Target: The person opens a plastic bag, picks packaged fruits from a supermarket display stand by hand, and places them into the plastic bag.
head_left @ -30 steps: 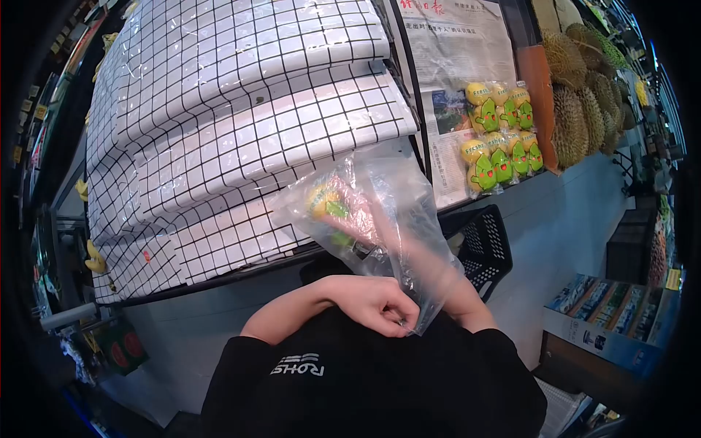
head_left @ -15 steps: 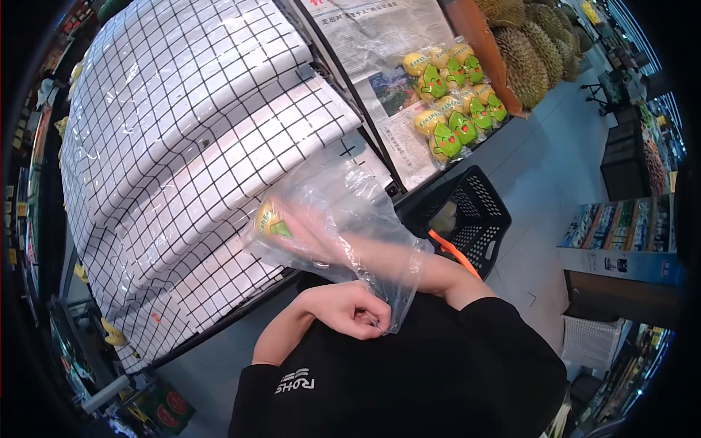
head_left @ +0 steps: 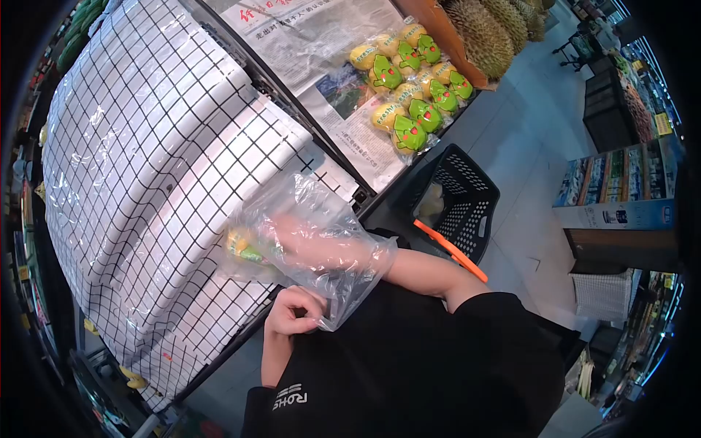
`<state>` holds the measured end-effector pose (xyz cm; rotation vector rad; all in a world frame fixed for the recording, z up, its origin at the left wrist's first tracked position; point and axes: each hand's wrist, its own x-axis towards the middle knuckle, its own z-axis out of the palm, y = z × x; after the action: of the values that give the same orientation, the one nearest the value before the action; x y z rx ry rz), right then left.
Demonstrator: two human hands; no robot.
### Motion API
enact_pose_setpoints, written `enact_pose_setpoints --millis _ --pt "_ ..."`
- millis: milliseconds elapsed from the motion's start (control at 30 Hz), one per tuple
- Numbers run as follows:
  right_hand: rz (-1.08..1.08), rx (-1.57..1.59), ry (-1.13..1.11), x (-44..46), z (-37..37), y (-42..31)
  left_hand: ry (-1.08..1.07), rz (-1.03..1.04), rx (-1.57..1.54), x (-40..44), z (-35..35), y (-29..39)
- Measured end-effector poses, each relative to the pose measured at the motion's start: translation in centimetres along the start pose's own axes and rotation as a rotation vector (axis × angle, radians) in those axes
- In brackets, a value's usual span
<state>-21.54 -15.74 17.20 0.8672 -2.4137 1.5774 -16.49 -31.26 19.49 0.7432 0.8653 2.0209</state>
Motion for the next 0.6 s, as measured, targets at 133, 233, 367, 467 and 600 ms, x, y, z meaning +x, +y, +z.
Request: enact_pose_setpoints --millis 133,233,367,467,600 --pt "0.151 0.042 -0.251 -4.1 -4.4 -1.1 0.128 0.009 0.016 -0.4 -0.9 -0.4" --pt "0.146 0.183 -0.241 -7.0 -7.2 -1.5 0.195 -0.001 0.047 0.0 -0.9 -0.9" --pt "0.303 0.294 -0.333 -7.7 -14.1 -3.3 0.605 -0.033 0.024 1.1 -1.6 -1.9" --pt "0.728 0.476 0.054 -8.3 -17.7 -1.3 0.777 -0.011 -0.052 1.3 -3.4 -2.5" --pt "0.736 -0.213 0.729 -8.0 -18.9 5.6 0.927 0.055 0.023 1.4 -4.4 -3.4"
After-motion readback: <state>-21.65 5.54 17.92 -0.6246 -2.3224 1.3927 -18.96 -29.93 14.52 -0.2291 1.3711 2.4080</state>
